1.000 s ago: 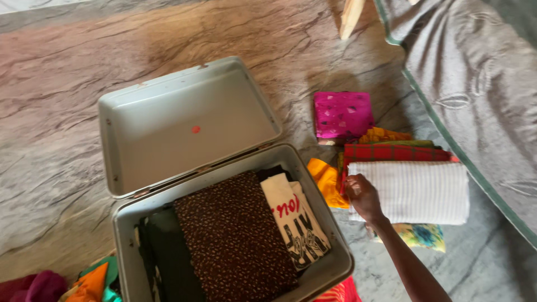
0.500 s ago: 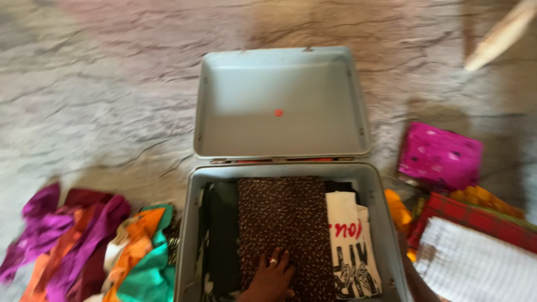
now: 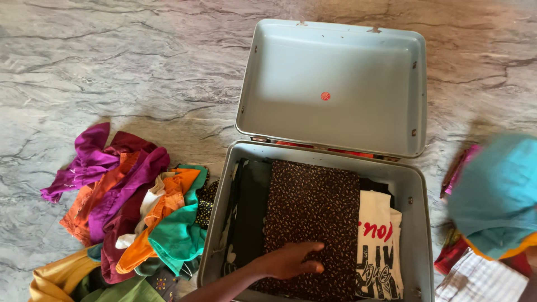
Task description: The person folds a yellow blouse and places it into a metal suitcase. They then remove several folded garments from the suitcase, place them on the floor, and subsequently pack a blue cloth and an orange cloth into the suitcase.
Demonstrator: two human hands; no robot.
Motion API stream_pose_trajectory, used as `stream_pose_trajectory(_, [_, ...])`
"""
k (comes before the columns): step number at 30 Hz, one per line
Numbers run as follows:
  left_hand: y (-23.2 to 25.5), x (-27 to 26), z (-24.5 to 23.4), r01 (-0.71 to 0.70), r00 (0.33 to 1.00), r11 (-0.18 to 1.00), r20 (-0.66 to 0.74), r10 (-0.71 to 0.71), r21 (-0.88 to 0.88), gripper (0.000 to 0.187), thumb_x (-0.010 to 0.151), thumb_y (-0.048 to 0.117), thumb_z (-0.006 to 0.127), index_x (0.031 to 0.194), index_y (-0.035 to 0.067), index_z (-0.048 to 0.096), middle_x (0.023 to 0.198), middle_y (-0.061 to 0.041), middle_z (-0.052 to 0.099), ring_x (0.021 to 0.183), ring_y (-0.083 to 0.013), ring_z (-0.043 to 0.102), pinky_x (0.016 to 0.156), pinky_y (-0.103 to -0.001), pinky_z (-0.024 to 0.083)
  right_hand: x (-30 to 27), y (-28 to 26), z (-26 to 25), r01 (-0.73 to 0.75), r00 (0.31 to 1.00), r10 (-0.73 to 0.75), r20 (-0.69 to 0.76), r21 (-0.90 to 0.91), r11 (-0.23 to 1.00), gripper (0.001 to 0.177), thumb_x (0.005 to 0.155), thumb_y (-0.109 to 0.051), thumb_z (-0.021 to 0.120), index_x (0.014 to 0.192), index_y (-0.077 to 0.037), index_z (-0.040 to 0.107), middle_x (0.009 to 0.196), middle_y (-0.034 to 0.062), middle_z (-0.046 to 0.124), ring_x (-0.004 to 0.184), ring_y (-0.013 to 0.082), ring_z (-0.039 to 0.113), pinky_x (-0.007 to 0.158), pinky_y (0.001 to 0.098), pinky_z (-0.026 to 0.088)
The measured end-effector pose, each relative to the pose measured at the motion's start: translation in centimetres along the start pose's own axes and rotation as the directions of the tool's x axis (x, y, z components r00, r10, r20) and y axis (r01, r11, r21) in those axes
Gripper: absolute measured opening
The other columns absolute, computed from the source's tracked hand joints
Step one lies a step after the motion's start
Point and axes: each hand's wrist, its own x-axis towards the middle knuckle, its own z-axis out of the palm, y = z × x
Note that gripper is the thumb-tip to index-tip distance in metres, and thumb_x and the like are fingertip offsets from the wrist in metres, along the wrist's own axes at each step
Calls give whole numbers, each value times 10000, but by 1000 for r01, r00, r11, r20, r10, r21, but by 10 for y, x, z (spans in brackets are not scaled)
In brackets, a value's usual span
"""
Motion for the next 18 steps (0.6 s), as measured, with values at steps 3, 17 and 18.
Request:
stream_pose_trajectory(3, [-10, 15, 2, -113, 918, 909, -391, -60, -402, 530, 1004, 356, 606, 1418, 43, 496, 1354, -138, 580, 1239, -276, 606, 1027, -386, 519, 3, 2, 63, -215, 971, 212, 113, 10, 977, 587, 1014, -250, 533, 1575, -223, 365, 1248, -17, 556, 996, 86, 571, 737, 378, 497])
stream_pose_trajectory(17, [5, 8, -11, -341, 709, 863, -705, -25, -374, 782, 974, 475, 643, 1556, 140, 243, 1417, -98, 350, 1395, -247, 377, 1107, -463, 481, -114, 43, 328, 248, 516, 34, 856, -187, 950, 412, 948, -204, 612, 1318, -28, 575, 1016, 41, 687, 921, 154, 656, 809, 324, 553])
stream_pose_trajectory(18, [5, 11, -11, -333, 720, 855, -693, -42, -398, 865, 943, 497, 666, 1575, 151, 188, 1430, -113, 310, 1402, -266, 348, 1110, -485, 483, -116, 41, 327, 237, 485, 30, 874, -165, 957, 450, 979, -278, 583, 1356, -37, 538, 1070, 35, 697, 972, 137, 665, 834, 310, 559])
